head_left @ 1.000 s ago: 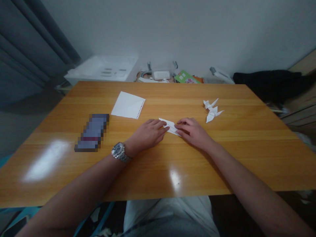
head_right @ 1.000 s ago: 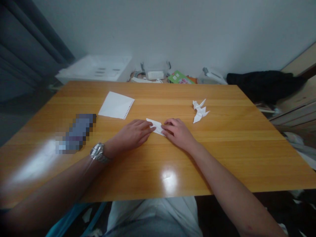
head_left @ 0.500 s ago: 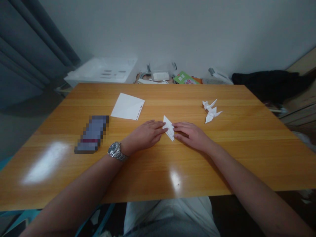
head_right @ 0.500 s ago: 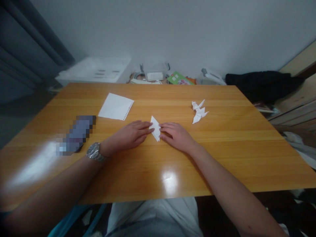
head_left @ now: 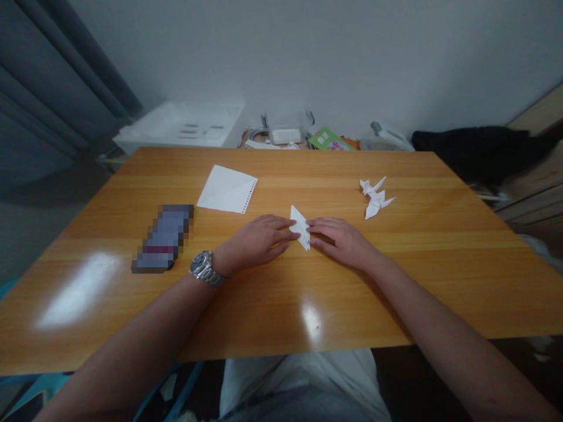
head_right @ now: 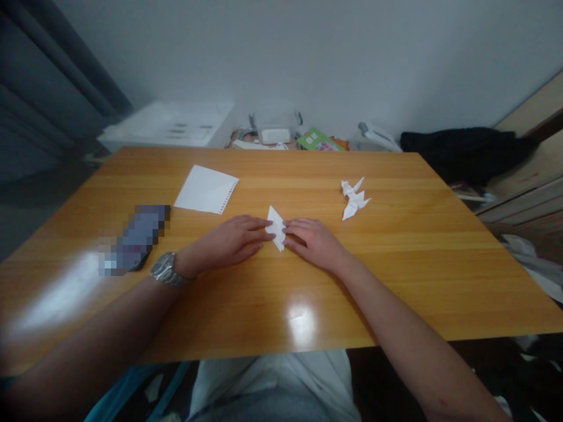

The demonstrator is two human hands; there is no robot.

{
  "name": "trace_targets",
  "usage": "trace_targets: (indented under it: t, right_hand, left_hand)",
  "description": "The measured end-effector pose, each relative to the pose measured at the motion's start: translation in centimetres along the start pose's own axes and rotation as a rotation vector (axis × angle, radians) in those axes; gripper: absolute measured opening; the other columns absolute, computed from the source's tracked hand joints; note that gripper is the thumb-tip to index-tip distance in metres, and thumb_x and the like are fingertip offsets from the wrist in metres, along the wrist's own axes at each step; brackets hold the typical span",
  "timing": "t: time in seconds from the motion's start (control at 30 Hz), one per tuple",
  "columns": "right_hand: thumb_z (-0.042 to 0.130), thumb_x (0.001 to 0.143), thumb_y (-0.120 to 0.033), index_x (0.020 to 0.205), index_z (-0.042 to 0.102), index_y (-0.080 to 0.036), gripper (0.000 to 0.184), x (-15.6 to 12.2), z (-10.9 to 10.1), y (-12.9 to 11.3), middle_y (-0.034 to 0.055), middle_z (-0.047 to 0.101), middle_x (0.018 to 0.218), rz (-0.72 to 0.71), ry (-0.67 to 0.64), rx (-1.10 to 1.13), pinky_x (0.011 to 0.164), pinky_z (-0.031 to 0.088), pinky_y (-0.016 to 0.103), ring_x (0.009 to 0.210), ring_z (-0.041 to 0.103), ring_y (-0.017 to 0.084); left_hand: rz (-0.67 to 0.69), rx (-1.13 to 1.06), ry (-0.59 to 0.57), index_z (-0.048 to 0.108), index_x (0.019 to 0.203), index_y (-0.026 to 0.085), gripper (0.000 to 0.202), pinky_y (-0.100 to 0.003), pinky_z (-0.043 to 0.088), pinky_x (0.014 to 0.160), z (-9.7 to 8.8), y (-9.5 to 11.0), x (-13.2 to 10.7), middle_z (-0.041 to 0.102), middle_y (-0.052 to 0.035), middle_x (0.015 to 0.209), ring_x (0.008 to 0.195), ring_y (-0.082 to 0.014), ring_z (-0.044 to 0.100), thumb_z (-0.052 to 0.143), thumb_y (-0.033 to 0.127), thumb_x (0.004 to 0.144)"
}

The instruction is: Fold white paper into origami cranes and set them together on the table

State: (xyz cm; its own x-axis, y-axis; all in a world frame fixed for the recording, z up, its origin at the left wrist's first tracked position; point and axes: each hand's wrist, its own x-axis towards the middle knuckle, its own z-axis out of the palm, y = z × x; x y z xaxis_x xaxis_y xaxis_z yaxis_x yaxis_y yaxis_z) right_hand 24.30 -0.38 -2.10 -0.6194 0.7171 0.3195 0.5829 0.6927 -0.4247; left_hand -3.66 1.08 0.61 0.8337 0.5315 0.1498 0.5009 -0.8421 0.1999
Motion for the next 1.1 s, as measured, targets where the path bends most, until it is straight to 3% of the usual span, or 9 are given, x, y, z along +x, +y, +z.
trace_targets:
  t: [0.23,0.4,0.6,0.77,0.97,1.1]
  right_hand:
    - [0.058,0.102,-0.035,0.124,0.071,-0.024,0.028,0.1,-0.3,-0.3,0.0091,0.074,0.128,-0.020,0.007,-0.022,0.103,0.052,0.051,0.121,0.067,0.027]
    - [0.056,0.103,-0.035,0.124,0.071,-0.023,0.029,-0.1,-0.7,-0.6,0.0085,0.076,0.124,-0.036,0.004,-0.054,0.101,0.054,0.048,0.116,0.070,0.026]
    - [0.056,0.103,-0.035,0.118,0.075,-0.023,0.027,-0.2,-0.7,-1.2,0.0091,0.078,0.118,-0.098,-0.013,-0.028,0.099,0.055,0.045,0.110,0.072,0.025]
    - [0.055,0.103,-0.034,0.118,0.074,-0.025,0.026,-0.1,-0.5,-1.6,0.0083,0.077,0.119,-0.117,-0.021,0.010,0.099,0.056,0.045,0.110,0.072,0.024]
    - [0.054,0.103,-0.034,0.128,0.070,-0.025,0.031,0.0,-0.3,-1.3,0.0094,0.070,0.133,-0.054,0.048,-0.079,0.107,0.052,0.049,0.123,0.065,0.026]
    - [0.050,0.105,-0.029,0.139,0.062,-0.022,0.038,0.2,0.1,-0.9,0.0121,0.063,0.143,-0.031,0.028,-0.101,0.111,0.049,0.052,0.131,0.060,0.028]
  left_hand:
    - [-0.023,0.066,0.057,0.067,0.133,0.029,0.034,-0.046,0.042,0.114,0.2,0.2,0.0,0.054,-0.0073,0.151,0.133,-0.0248,0.056,0.049,0.030,0.104]
    - [-0.100,0.118,0.082,0.069,0.129,0.023,0.036,-0.045,0.044,0.112,0.2,0.4,0.2,0.060,-0.0094,0.144,0.129,-0.0259,0.059,0.043,0.033,0.106]
    - [-0.200,0.128,0.083,0.066,0.134,0.020,0.044,-0.045,0.046,0.109,0.7,0.2,0.2,0.062,-0.0115,0.142,0.127,-0.0273,0.060,0.043,0.045,0.106]
    - [-0.206,0.148,0.088,0.067,0.132,0.023,0.038,-0.044,0.047,0.107,0.8,0.0,0.2,0.064,-0.0109,0.138,0.124,-0.0260,0.061,0.044,0.038,0.106]
    - [-0.208,0.153,0.054,0.067,0.133,0.023,0.038,-0.044,0.048,0.106,0.8,-0.2,0.3,0.063,-0.0112,0.140,0.124,-0.0275,0.062,0.044,0.037,0.107]
    - [-0.196,0.149,0.047,0.066,0.134,0.023,0.037,-0.044,0.048,0.107,0.7,-0.3,0.4,0.063,-0.0109,0.141,0.125,-0.0273,0.062,0.044,0.036,0.107]
